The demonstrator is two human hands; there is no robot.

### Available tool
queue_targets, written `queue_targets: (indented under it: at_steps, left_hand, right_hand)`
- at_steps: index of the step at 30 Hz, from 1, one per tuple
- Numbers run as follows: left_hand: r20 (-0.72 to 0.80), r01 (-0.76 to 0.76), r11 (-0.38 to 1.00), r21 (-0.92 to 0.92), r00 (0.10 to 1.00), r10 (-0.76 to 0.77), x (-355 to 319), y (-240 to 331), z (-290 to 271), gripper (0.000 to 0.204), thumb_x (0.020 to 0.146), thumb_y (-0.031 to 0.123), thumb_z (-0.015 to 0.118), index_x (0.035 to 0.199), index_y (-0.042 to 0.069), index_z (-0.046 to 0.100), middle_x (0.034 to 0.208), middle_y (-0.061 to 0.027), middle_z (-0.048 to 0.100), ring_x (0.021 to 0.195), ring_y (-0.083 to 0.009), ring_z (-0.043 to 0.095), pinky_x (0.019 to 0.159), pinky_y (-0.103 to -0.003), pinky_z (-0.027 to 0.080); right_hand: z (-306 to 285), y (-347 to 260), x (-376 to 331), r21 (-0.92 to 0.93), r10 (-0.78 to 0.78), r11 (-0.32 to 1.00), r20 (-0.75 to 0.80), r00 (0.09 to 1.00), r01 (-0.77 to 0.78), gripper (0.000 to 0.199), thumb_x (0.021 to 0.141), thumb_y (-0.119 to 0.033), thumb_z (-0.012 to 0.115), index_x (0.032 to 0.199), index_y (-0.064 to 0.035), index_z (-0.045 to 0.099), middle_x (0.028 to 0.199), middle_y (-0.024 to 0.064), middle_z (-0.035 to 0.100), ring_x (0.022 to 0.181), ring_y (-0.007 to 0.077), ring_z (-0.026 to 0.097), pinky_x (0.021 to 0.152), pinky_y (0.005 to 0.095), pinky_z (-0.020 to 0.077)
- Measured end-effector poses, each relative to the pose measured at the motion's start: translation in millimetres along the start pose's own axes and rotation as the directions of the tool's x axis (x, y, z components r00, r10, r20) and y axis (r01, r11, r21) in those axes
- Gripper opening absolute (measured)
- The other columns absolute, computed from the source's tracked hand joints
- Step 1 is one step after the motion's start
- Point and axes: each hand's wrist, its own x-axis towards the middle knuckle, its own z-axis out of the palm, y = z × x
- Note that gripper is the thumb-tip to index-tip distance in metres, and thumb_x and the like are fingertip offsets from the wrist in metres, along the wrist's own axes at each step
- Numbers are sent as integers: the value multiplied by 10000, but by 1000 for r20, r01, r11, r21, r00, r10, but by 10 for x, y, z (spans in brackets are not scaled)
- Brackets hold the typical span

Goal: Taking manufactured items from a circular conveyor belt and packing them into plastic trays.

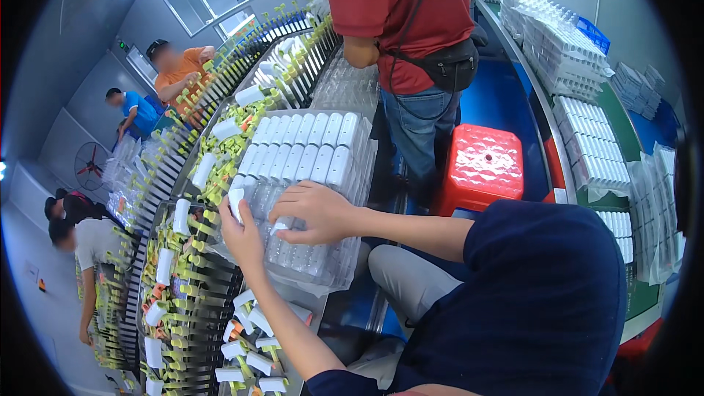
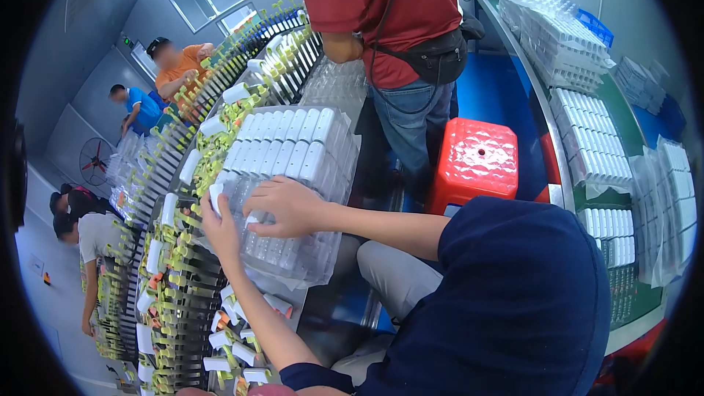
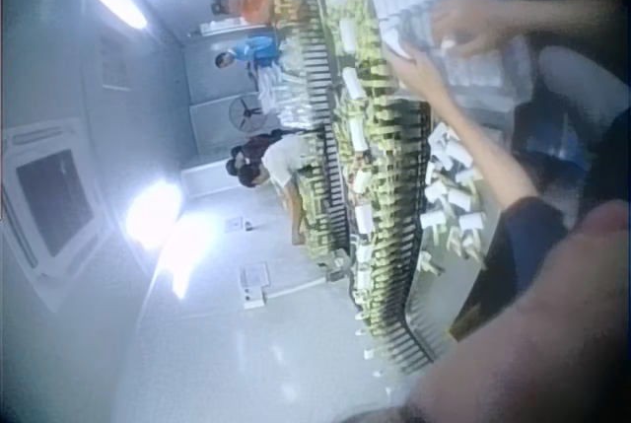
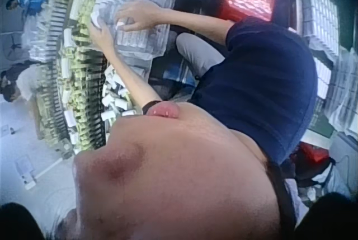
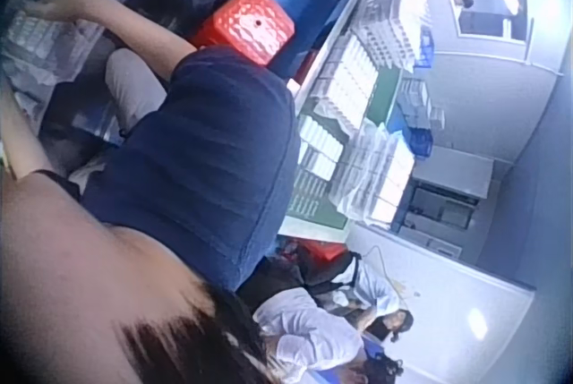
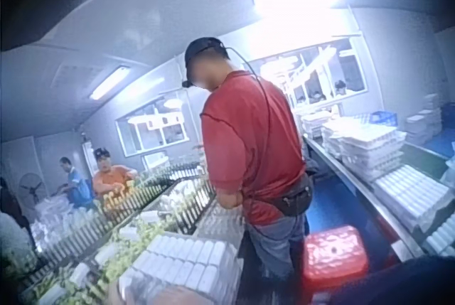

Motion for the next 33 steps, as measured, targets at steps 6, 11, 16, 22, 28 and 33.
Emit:
queue_targets:
  at_steps: [6, 11, 16, 22, 28, 33]
  left_hand:
    - [52, -160, 974, 160, 987, 153, 12, -13, -13, 327, 881, 226, 625, 1117, 1, 599, 1049, -164, 615, 978, -321, 596, 866, -380, 457]
    - [96, -266, 940, 212, 963, 251, 3, 48, -28, 292, 843, 203, 671, 1071, 25, 633, 994, -123, 615, 936, -266, 596, 849, -349, 454]
    - [91, -172, 971, 166, 983, 159, -7, 102, -22, 289, 839, 211, 664, 1048, 12, 639, 1017, -138, 609, 959, -290, 605, 857, -366, 467]
    - [64, -137, 983, 120, 989, 130, 18, 65, -20, 263, 867, 199, 640, 1042, 4, 634, 983, -137, 622, 928, -269, 614, 835, -353, 474]
    - [-188, -160, 986, 53, 968, 168, 27, 68, -140, 198, 902, 108, 583, 1039, -29, 621, 959, -139, 646, 847, -237, 624, 772, -337, 497]
    - [-355, -88, 996, 0, 931, 82, -296, 400, -608, 192, 952, 111, 542, 1075, -20, 607, 988, -80, 642, 889, -146, 596, 797, -272, 470]
  right_hand:
    - [-8, 31, 23, -10, -17, 1000, 22, 1000, 17, 235, 822, -303, 631, 952, -107, 632, 960, 49, 634, 962, 229, 577, 878, 358, 406]
    - [5, 36, 34, -10, -30, 999, 35, 999, 31, 252, 818, -320, 646, 958, -111, 634, 976, 50, 631, 977, 236, 574, 901, 360, 399]
    - [-21, 59, 57, 13, -61, 998, 74, 995, 60, 321, 798, -387, 664, 981, -127, 625, 982, 49, 607, 1006, 228, 559, 908, 369, 386]
    - [-60, 24, 99, 37, -68, 997, 121, 990, 64, 345, 809, -400, 680, 1011, -126, 621, 1032, 63, 595, 1031, 238, 556, 924, 383, 382]
    - [-164, 74, 244, 269, 49, 962, 18, 999, -52, 287, 847, -260, 674, 1041, -53, 629, 1021, 116, 629, 998, 275, 597, 887, 374, 444]
    - [-379, 788, 881, 240, 321, 932, -203, 925, -271, 250, 818, -203, 672, 992, -27, 637, 912, 142, 662, 896, 286, 638, 807, 372, 493]
